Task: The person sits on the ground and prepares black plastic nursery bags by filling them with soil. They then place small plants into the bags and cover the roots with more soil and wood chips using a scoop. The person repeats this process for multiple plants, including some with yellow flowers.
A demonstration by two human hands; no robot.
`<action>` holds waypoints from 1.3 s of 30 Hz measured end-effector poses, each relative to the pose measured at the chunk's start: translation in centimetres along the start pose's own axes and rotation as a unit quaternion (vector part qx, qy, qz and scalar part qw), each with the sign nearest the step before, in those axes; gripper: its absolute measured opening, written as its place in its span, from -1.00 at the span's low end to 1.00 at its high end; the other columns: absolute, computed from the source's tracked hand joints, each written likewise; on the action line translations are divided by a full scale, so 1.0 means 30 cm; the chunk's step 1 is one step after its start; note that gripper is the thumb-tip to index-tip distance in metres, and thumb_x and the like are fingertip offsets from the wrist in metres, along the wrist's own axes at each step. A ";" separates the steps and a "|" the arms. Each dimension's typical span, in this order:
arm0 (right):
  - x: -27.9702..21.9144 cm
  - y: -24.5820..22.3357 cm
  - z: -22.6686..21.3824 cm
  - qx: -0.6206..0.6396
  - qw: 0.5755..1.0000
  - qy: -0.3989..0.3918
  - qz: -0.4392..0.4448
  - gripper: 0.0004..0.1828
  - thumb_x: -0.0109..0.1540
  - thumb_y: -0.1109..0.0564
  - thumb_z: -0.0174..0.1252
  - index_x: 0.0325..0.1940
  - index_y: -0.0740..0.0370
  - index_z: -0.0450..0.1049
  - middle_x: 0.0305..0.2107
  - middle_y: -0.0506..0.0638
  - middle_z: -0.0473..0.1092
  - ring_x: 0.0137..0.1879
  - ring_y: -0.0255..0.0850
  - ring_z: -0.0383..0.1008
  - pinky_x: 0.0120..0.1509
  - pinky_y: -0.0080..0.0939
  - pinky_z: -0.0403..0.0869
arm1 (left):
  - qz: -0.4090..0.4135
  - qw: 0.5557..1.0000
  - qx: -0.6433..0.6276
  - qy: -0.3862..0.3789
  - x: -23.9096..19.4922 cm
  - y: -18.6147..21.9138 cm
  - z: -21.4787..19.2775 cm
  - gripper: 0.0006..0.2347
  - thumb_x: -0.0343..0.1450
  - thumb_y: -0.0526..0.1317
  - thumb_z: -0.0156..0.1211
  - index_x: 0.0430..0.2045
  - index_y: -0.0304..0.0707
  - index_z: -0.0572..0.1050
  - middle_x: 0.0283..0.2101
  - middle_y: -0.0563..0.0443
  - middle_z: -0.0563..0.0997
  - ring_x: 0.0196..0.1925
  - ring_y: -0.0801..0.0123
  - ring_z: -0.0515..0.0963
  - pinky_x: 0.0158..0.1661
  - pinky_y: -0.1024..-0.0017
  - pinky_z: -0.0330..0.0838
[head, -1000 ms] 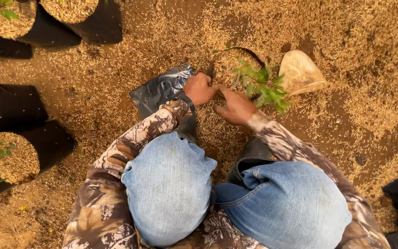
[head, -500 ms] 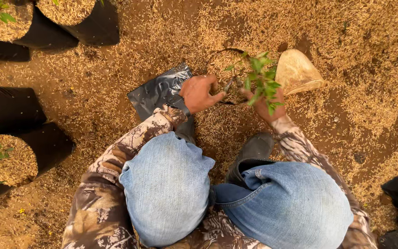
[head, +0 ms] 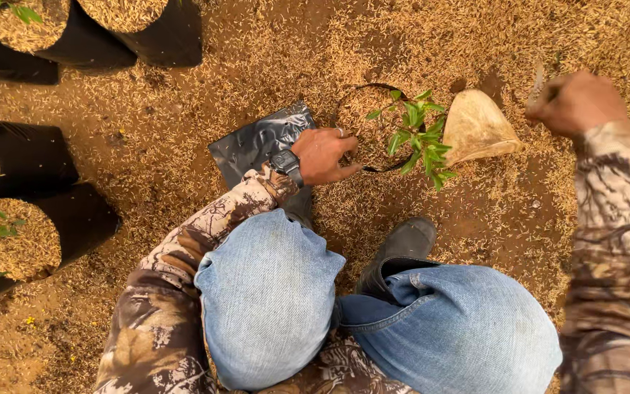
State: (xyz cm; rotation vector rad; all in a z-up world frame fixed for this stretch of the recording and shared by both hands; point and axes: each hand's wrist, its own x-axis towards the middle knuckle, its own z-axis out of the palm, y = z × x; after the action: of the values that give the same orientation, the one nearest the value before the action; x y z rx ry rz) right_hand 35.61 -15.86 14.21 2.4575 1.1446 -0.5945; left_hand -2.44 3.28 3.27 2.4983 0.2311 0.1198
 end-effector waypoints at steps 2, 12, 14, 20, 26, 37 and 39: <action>0.020 -0.050 -0.067 -0.028 0.997 -0.057 -0.039 -0.72 0.44 -0.02 0.18 -0.21 0.22 0.55 -0.39 0.17 0.55 -0.32 -0.05 0.60 -0.26 -0.09 0.61 | 0.003 0.999 -0.001 0.046 0.015 -0.018 0.003 -0.74 0.39 0.00 0.27 -0.34 -0.20 0.50 -0.42 -0.14 0.60 -0.33 0.05 0.63 -0.44 0.06 0.47; 0.033 -0.379 -0.030 0.308 0.889 0.150 -0.305 -0.80 0.41 0.18 0.28 0.14 0.05 0.58 0.00 0.07 0.44 0.03 -0.14 0.48 0.15 -0.18 0.59 | -0.171 0.979 -0.057 0.095 0.137 -0.138 -0.075 -0.76 0.42 -0.10 0.23 -0.27 -0.30 0.42 -0.58 -0.15 0.58 -0.59 0.04 0.60 -0.52 0.10 0.46; 0.043 -0.432 0.042 0.207 0.888 0.149 -0.383 -0.57 0.20 0.24 0.26 0.16 -0.01 0.62 0.28 0.17 0.33 0.35 0.05 0.34 0.41 0.03 0.42 | -0.175 0.980 -0.064 0.074 0.170 -0.156 -0.066 -0.79 0.43 -0.11 0.20 -0.34 -0.28 0.44 -0.55 -0.14 0.59 -0.56 0.04 0.62 -0.50 0.11 0.48; 0.151 -0.549 0.131 0.086 0.855 0.166 -0.484 -0.58 0.35 -0.06 0.12 0.26 -0.03 0.60 0.40 0.30 0.13 0.41 0.27 0.23 0.40 0.24 0.27 | -0.114 0.992 -0.016 0.041 0.255 -0.180 -0.048 -0.86 0.42 -0.19 0.12 -0.47 -0.26 0.50 -0.54 -0.18 0.60 -0.50 0.00 0.62 -0.43 0.04 0.46; 0.118 -0.627 0.088 0.229 0.941 -0.070 -0.240 -0.58 0.43 -0.25 -0.05 0.15 0.06 0.39 0.16 0.08 0.38 0.04 -0.04 0.48 0.09 0.07 0.51 | -0.119 0.990 -0.021 0.075 0.244 -0.193 -0.037 -0.82 0.47 -0.19 0.07 -0.47 -0.27 0.52 -0.57 -0.17 0.58 -0.56 0.03 0.57 -0.46 0.04 0.43; -0.213 -0.549 0.376 0.338 0.898 0.045 -0.277 -0.49 0.42 -0.10 0.02 0.37 0.22 0.33 -0.25 0.15 0.53 -0.27 -0.22 0.51 -0.27 -0.07 0.57 | -0.275 0.954 -0.111 -0.053 0.051 -0.093 0.052 -0.64 0.35 -0.02 0.25 -0.65 -0.44 0.54 -0.59 -0.27 0.56 -0.53 0.02 0.58 -0.34 0.09 0.50; -0.249 -0.658 0.377 0.266 0.929 -0.088 -0.241 -0.23 0.33 -0.10 0.05 0.58 0.11 0.04 -0.40 0.20 0.54 -0.46 -0.16 0.48 -0.35 -0.12 0.58 | -0.261 0.959 -0.109 -0.026 0.066 -0.097 0.084 -0.66 0.34 -0.02 0.25 -0.63 -0.40 0.53 -0.61 -0.22 0.54 -0.54 0.03 0.59 -0.39 0.08 0.50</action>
State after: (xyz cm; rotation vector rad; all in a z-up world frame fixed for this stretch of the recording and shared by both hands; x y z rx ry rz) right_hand 13.32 -14.13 5.61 2.4500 1.7028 -1.4025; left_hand -0.54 4.52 -0.41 2.1395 0.7975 -0.1308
